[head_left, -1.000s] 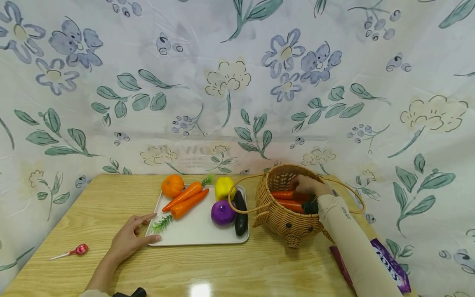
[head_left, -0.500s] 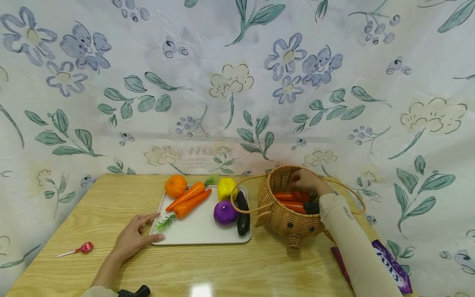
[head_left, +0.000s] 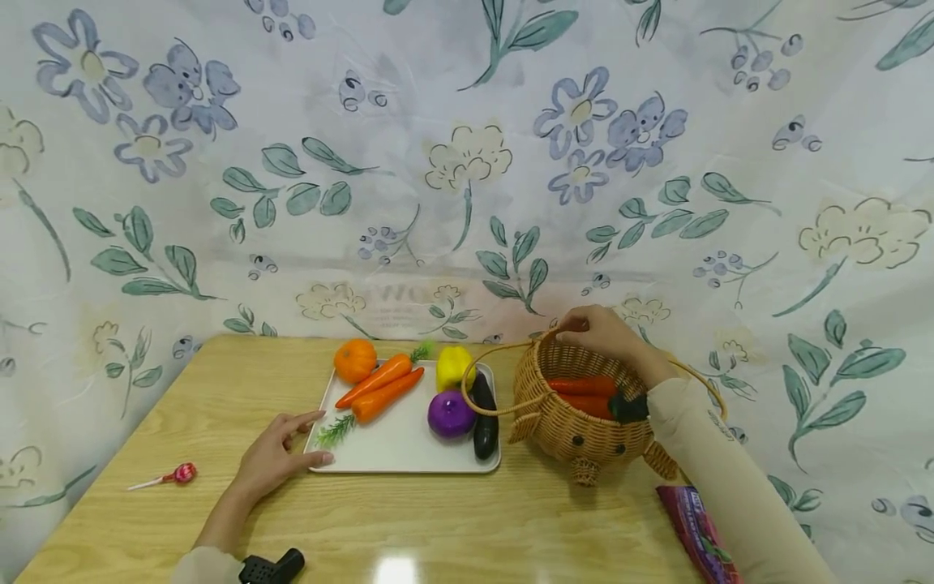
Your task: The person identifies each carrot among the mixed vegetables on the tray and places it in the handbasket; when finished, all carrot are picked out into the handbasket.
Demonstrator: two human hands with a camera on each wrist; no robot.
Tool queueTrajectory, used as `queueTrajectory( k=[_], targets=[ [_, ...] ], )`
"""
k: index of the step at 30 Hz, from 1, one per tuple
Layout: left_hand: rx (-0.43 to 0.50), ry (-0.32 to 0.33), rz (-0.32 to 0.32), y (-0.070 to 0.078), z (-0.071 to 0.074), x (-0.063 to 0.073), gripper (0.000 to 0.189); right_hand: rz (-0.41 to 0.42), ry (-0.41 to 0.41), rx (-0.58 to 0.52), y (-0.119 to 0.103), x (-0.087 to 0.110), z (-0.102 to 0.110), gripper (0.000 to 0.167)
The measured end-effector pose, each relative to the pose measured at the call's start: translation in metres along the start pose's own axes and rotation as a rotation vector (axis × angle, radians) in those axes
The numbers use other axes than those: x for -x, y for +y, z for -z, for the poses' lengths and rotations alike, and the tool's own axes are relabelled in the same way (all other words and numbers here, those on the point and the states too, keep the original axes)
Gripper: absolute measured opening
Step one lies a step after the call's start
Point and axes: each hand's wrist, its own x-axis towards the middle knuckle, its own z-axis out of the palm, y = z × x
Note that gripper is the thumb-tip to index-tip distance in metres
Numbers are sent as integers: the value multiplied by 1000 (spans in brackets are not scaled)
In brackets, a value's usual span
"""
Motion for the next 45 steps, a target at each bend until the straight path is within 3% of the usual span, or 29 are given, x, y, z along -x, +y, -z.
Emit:
queueTrajectory(
  k=[4,9,14,21,29,37,45],
  targets=[
    [2,1,-4,-1,2,1,74,43,56,-34,-33,4,-7,23],
    [-1,-3,-1,-1,3,2,74,80,84,-98,-79,6,-31,20],
    [0,-3,-8,0,2,1,75,115,51,-97,-116,4,-67,23],
    [10,10,-29,-1,1,-1,72,61,11,-116,-142,-7,-127,22],
    [12,7,-4,-1,2,0,74,-62,21,-287,-164,-19,-205,33],
    [-1,16,2,-2,3,1,76,-322,219,-370,-192,-33,-271,56],
    [13,34,1,-1,2,1,73,-486,446,-405,-211,-52,-305,75]
  ],
)
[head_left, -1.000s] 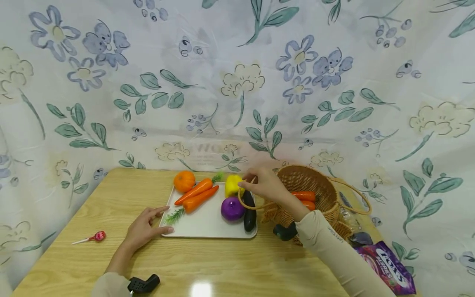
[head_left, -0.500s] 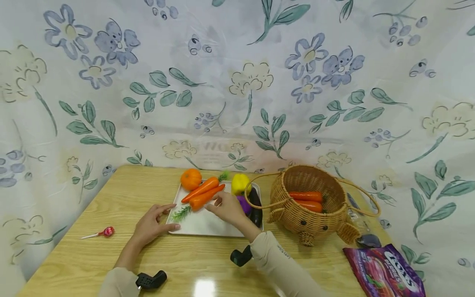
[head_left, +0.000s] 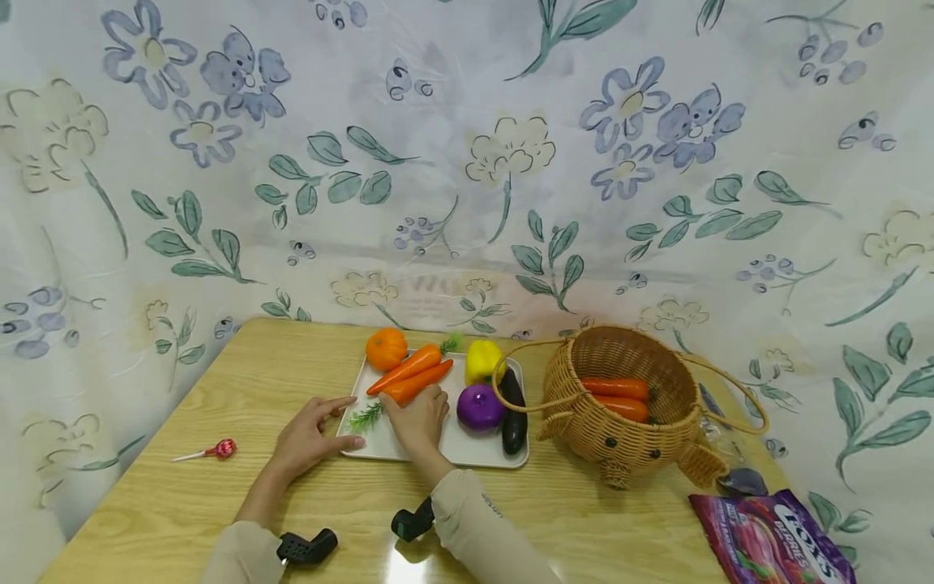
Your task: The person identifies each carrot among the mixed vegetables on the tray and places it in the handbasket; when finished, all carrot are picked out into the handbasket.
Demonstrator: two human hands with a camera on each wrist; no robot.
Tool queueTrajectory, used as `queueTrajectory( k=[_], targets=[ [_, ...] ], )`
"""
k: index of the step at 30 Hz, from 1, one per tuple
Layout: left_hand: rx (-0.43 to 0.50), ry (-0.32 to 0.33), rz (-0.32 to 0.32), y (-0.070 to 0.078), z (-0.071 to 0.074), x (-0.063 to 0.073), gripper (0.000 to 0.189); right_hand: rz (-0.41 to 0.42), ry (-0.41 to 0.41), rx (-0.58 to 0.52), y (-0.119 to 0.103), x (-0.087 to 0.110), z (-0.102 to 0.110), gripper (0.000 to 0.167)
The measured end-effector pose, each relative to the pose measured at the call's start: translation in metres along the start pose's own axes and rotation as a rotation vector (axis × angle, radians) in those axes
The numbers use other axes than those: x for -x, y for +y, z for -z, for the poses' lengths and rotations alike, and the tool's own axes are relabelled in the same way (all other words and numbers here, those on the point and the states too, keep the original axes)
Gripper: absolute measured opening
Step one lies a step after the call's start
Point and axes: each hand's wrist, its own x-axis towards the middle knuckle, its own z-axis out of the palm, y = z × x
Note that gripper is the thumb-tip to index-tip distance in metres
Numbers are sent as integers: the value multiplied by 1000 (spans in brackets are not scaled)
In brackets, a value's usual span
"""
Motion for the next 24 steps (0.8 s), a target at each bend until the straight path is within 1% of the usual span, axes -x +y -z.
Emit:
queueTrajectory(
  k=[5,7,11,16,19,24],
  targets=[
    [1,-6,7,0,-2,-1,73,-50,113,60,-5,-2,-14,83],
    [1,-5,10,0,-1,-1,73,-67,141,84,-6,-3,-19,86],
    [6,5,9,1,0,-1,73,-84,187,99,-9,-3,-27,86],
    [14,14,-5,0,-1,0,73,-135,224,80,-12,-5,-30,89],
    [20,8,7,1,-1,1,74,-174,230,78,-14,-8,-31,91],
    [27,7,19,1,-1,1,75,-206,224,70,-14,-11,-33,86]
  ],
)
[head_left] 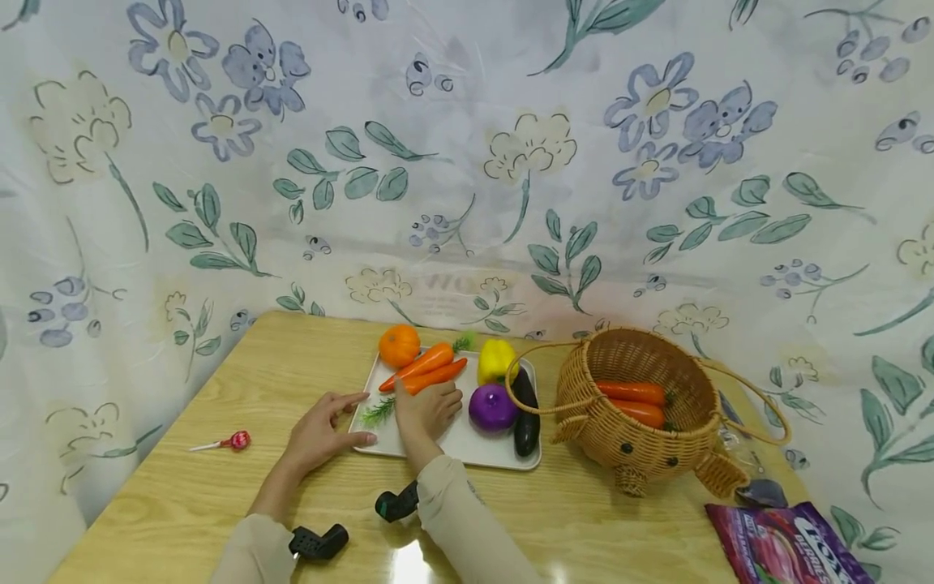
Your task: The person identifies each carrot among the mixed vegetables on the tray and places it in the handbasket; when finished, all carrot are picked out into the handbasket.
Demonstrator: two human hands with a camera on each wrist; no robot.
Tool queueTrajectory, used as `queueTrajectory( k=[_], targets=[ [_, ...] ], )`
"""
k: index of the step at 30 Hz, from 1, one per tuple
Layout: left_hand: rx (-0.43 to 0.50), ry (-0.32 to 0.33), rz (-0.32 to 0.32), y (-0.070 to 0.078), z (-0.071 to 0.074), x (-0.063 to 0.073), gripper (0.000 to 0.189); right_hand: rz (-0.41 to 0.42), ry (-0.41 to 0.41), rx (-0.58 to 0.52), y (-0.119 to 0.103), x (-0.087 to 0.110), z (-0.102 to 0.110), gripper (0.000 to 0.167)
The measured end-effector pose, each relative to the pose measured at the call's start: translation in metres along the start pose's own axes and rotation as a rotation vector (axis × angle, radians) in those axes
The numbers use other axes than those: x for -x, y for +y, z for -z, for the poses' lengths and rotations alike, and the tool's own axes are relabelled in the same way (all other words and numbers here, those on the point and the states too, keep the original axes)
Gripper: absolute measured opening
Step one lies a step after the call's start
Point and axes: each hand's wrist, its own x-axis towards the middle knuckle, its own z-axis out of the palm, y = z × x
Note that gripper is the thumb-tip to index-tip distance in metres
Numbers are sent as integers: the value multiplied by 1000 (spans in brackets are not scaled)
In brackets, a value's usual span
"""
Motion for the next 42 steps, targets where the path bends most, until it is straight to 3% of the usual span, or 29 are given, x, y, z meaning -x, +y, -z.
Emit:
queueTrajectory(
  k=[12,23,28,36,42],
  targets=[
    [-4,-15,20,1,0,-1,77,-52,10,-77,6,-4,10,70],
    [-17,-27,9,1,-1,-1,75,4,51,-62,12,0,12,58],
    [-22,-32,16,2,0,-1,76,0,21,-134,12,5,19,49],
    [-22,-17,-2,2,1,1,74,-19,-17,-262,15,15,31,48],
    [-21,-15,1,2,0,0,76,27,0,-345,21,21,43,46]
  ],
)
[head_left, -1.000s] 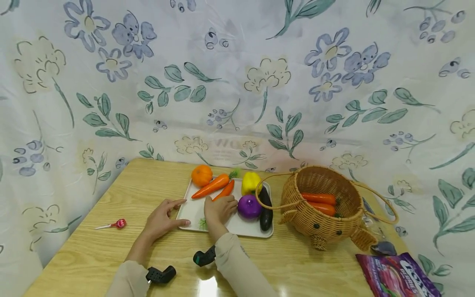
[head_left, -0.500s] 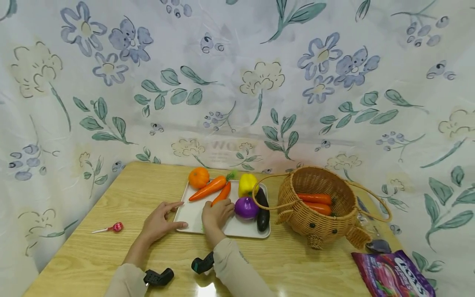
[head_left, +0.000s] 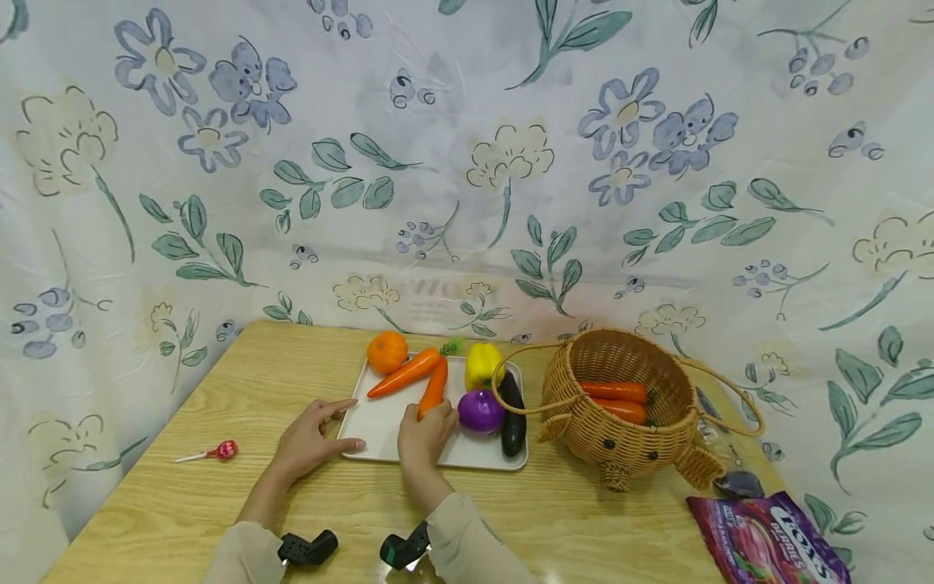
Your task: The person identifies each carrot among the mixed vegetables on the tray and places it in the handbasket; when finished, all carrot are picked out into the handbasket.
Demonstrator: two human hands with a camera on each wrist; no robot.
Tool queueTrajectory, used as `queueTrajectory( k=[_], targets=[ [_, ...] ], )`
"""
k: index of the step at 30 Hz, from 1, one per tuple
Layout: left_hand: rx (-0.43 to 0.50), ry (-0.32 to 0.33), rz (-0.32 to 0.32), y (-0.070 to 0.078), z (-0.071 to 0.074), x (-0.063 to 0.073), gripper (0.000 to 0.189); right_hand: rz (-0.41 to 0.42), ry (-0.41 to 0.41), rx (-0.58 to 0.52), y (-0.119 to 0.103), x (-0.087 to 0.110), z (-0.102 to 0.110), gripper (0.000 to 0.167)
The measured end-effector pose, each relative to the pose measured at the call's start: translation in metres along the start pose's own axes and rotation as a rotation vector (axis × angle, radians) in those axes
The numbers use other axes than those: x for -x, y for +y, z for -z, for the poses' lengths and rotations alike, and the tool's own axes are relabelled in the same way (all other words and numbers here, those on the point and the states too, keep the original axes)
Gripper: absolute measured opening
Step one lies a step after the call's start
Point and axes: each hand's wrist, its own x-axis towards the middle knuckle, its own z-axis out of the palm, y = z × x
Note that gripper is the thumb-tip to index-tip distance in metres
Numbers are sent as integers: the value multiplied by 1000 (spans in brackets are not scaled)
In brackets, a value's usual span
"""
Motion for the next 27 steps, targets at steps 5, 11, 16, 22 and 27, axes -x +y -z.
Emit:
queueTrajectory(
  k=[5,11,16,22,27],
  targets=[
    [4,-4,-2,1,0,0,75,60,-48,-74,1,-1,17,40],
    [13,-14,-7,3,1,1,73,191,-180,-103,1,-13,45,36],
    [5,-13,-13,3,2,1,73,314,-271,-75,-4,-24,71,37],
    [-6,-12,-14,1,1,0,73,436,-286,-6,-7,-37,100,41],
    [-16,-12,-10,-1,0,-1,75,479,-335,17,-5,-49,121,40]
  ],
)
